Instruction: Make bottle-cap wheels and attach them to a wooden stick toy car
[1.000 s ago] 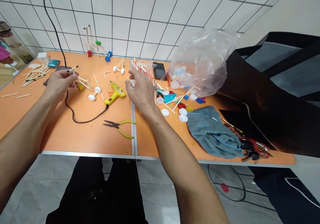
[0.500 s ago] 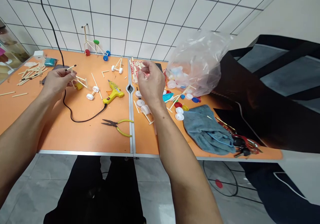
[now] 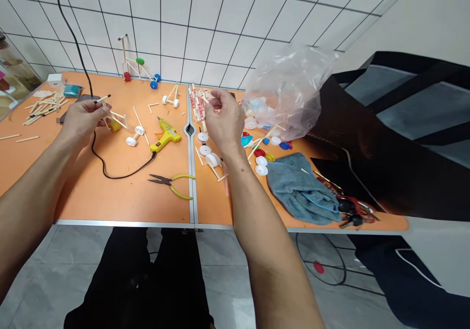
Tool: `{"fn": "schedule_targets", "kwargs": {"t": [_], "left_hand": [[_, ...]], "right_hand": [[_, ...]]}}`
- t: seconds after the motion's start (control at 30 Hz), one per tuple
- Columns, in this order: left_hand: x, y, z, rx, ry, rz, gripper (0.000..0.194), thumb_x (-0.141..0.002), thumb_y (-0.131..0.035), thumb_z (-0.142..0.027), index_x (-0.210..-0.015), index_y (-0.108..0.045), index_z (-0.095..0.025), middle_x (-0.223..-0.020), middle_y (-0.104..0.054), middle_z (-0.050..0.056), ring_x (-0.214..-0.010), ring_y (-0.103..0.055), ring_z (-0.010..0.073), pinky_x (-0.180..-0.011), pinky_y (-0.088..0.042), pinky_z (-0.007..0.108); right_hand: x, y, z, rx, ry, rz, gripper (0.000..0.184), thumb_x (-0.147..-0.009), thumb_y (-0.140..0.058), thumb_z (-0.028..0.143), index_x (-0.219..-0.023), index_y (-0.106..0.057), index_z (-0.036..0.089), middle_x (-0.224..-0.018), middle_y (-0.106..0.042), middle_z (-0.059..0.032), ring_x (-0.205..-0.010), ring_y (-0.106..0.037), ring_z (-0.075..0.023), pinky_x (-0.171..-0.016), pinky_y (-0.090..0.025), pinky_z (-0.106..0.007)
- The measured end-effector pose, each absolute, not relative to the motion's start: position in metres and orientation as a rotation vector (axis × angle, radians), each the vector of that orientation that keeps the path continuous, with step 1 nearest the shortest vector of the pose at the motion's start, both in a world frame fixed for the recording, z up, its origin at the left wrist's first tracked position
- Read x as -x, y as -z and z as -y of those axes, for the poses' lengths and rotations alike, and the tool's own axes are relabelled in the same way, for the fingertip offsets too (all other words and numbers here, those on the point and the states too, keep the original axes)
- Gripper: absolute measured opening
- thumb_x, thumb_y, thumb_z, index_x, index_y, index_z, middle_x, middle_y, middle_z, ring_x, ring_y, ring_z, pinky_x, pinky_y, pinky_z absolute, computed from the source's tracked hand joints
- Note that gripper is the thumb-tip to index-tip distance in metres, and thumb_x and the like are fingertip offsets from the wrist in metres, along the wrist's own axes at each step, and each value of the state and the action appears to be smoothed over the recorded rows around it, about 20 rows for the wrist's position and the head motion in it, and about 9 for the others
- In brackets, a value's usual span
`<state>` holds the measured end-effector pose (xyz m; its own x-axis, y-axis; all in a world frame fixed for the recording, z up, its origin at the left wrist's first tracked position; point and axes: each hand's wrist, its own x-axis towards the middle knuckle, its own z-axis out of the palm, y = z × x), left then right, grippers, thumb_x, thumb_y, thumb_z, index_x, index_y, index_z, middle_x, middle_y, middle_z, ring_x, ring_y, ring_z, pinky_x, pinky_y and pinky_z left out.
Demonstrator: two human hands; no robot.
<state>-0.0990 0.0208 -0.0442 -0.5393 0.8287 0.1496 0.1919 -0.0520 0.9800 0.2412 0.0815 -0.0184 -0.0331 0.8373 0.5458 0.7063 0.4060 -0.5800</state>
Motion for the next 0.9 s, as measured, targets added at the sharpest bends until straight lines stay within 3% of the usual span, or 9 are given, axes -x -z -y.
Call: {"fn": "schedule_targets", "kwargs": {"t": [0.17,0.3,0.5,0.7,0.9], "left_hand": [[0.099,0.043,-0.02,-1.082,-1.615,-1.707,0.011,-0.077,-0.081,-0.017,-0.077,-0.07,-0.018,-0.071,-0.067,-0.002,-0.059,-0.067,0.0128,-0.061,-0.057,0.023],[0.098,0.042,-0.019,-1.084,-1.606,-1.709,0.011,-0.076,-0.08,-0.018,-0.076,-0.07,-0.019,-0.07,-0.066,-0.002,-0.059,-0.066,0.0129,-0.061,-0.057,0.023],[0.099,0.043,-0.02,-1.105,-1.616,-1.715,0.007,-0.075,-0.077,-0.019,-0.076,-0.071,-0.019,-0.07,-0.068,-0.001,-0.06,-0.066,0.0125,-0.057,-0.054,0.021],[0.098,0.044,-0.021,-1.097,-1.622,-1.728,0.005,-0.077,-0.076,-0.017,-0.076,-0.071,-0.019,-0.067,-0.065,-0.002,-0.057,-0.066,0.0128,-0.056,-0.052,0.021],[0.097,0.045,-0.021,-1.115,-1.625,-1.73,0.01,-0.078,-0.079,-0.017,-0.073,-0.071,-0.019,-0.067,-0.065,-0.001,-0.06,-0.067,0.0145,-0.057,-0.051,0.023]], "right_hand": [[-0.241,0.004,-0.07,1.583,-0.247,2.035,0.037,-0.089,-0.059,0.016,-0.118,-0.083,0.019,-0.103,-0.084,-0.0092,-0.098,-0.076,-0.0272,-0.089,-0.057,-0.04],[-0.232,-0.007,-0.054,1.781,-0.324,2.382,0.042,-0.082,-0.066,0.013,-0.118,-0.085,0.025,-0.105,-0.085,-0.0071,-0.097,-0.076,-0.0276,-0.078,-0.051,-0.035],[-0.216,-0.011,-0.036,1.91,-0.163,2.627,0.052,-0.081,-0.07,0.013,-0.127,-0.083,0.031,-0.125,-0.085,-0.0094,-0.113,-0.078,-0.0353,-0.082,-0.053,-0.039],[-0.21,-0.006,-0.033,1.946,-0.136,2.694,0.038,-0.081,-0.071,0.012,-0.114,-0.082,0.027,-0.108,-0.087,-0.0139,-0.109,-0.081,-0.0386,-0.082,-0.055,-0.042],[-0.209,-0.001,-0.035,1.965,-0.1,2.7,0.036,-0.081,-0.071,0.012,-0.112,-0.081,0.025,-0.111,-0.087,-0.0183,-0.108,-0.082,-0.0414,-0.083,-0.058,-0.047]]}}
